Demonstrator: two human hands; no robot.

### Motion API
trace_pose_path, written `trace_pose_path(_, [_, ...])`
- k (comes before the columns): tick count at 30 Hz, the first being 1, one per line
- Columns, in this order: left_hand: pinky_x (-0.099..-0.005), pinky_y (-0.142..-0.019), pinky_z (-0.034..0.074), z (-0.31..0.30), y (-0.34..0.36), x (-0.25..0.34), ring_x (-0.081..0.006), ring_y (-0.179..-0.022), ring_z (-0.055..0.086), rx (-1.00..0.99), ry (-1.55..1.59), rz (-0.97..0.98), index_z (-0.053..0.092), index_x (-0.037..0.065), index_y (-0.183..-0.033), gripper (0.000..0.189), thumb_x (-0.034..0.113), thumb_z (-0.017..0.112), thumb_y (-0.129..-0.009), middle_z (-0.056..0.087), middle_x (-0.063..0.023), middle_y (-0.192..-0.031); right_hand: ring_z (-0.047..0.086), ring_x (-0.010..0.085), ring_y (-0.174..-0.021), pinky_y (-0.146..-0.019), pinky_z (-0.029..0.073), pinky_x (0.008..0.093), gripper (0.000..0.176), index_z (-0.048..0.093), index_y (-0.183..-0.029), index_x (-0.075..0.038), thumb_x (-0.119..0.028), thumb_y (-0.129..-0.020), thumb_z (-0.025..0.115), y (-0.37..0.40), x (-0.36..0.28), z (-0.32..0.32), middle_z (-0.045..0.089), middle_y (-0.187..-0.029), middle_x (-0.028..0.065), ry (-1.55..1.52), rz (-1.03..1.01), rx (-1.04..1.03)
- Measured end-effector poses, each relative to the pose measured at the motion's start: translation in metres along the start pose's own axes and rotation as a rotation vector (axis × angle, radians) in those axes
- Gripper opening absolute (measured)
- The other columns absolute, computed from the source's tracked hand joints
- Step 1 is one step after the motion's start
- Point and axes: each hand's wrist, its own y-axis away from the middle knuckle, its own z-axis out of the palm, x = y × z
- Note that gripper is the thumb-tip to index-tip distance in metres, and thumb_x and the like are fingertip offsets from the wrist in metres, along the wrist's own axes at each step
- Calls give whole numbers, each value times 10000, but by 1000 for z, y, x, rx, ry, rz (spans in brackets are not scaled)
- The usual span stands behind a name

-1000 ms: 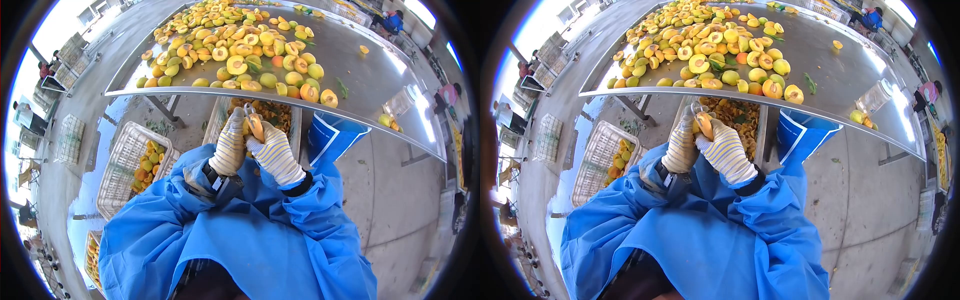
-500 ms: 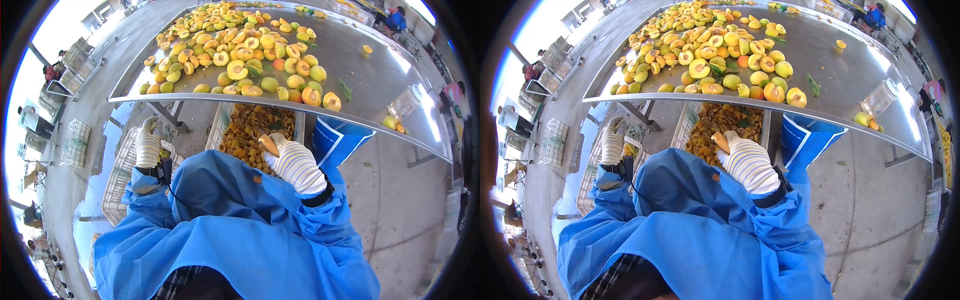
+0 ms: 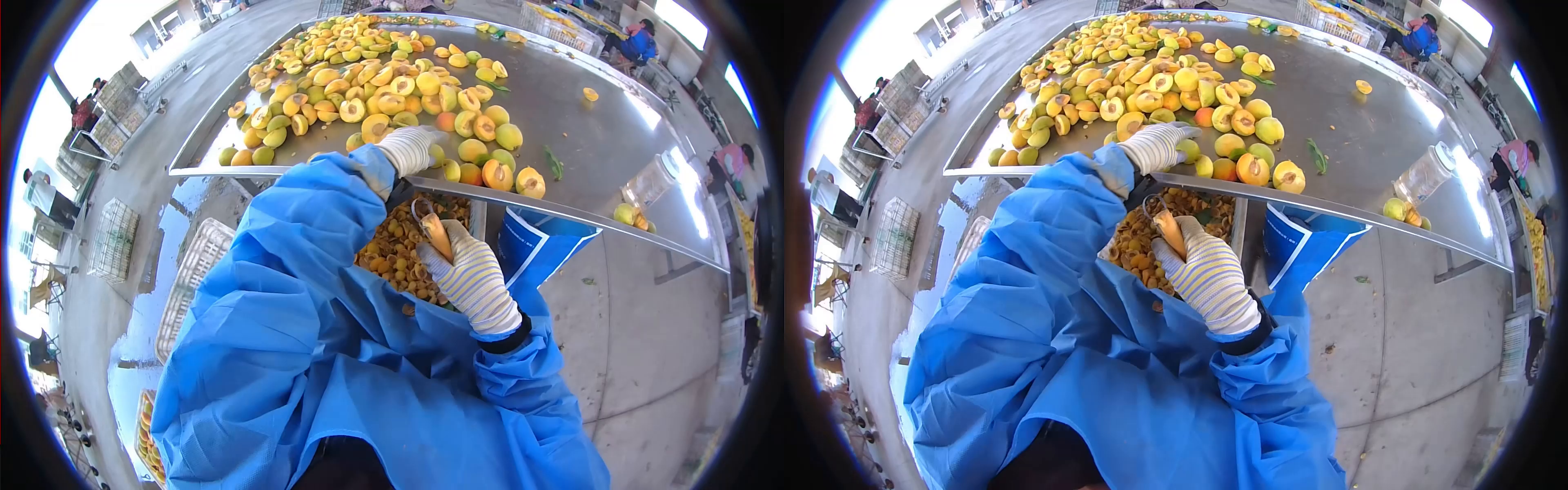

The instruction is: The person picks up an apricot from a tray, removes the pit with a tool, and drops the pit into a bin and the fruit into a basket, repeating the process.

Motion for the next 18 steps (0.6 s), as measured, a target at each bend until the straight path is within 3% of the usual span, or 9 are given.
trace_pose_path(4, [-425,-930,499,12,-28,3,-374,-1092,610,-286,-92,-159,560,109,-1311,548,214,703,-792,643,-179,-1194,640,446,-842,-713,506,455,418,575,-1155,-16,-342,-901,639,3,-5,-7,660,-879,251,-87,26,7])
trace_pose_path(7, [-398,-893,512,11,-11,-7,-344,-1050,651,-54,303,-193,545,113,-1347,539,199,685,-834,685,-161,-1098,649,397,-746,-684,506,420,394,574,-1147,-19,-324,-909,652,3,2,-5,655,-815,206,-213,-13,73])
trace_pose_path(8, [-384,-841,526,18,-3,-17,-297,-1018,673,126,540,-175,563,130,-1339,526,197,694,-833,704,-137,-988,640,366,-717,-670,501,408,382,574,-1141,-22,-317,-912,655,4,0,-7,645,-793,185,-281,34,67])
trace_pose_path(9, [-382,-860,542,-25,18,17,-284,-1035,669,30,923,-445,522,99,-1371,542,177,664,-853,680,-134,-1072,630,334,-688,-656,496,397,370,574,-1136,-25,-309,-915,659,5,-5,-10,635,-770,164,-351,77,58])
trace_pose_path(11, [-407,-919,543,-15,47,5,-316,-1090,644,199,1831,-284,471,46,-1390,554,155,626,-868,622,-162,-1212,579,233,-613,-604,475,370,325,567,-1100,-29,-284,-923,663,2,-9,-9,592,-711,95,-434,119,68])
trace_pose_path(13, [-438,-967,533,-35,84,35,-337,-1155,605,160,2292,-83,446,10,-1380,537,102,583,-869,566,-182,-1286,586,263,-605,-585,468,379,306,560,-1072,-26,-276,-926,656,-3,-3,2,604,-720,106,-370,-42,178])
trace_pose_path(14, [-439,-973,527,-35,99,45,-326,-1177,588,221,2367,-107,479,13,-1342,474,189,609,-921,572,-187,-1273,610,341,-613,-579,476,405,299,550,-1060,-17,-268,-930,648,-4,-2,3,619,-731,156,-327,-11,142])
trace_pose_path(18, [-393,-952,532,-17,134,73,-235,-1091,625,358,2350,-386,506,44,-1308,528,425,606,-956,609,-108,-1206,625,448,-709,-588,480,493,292,529,-1065,-15,-268,-946,613,-6,-1,19,622,-762,256,-57,-108,122])
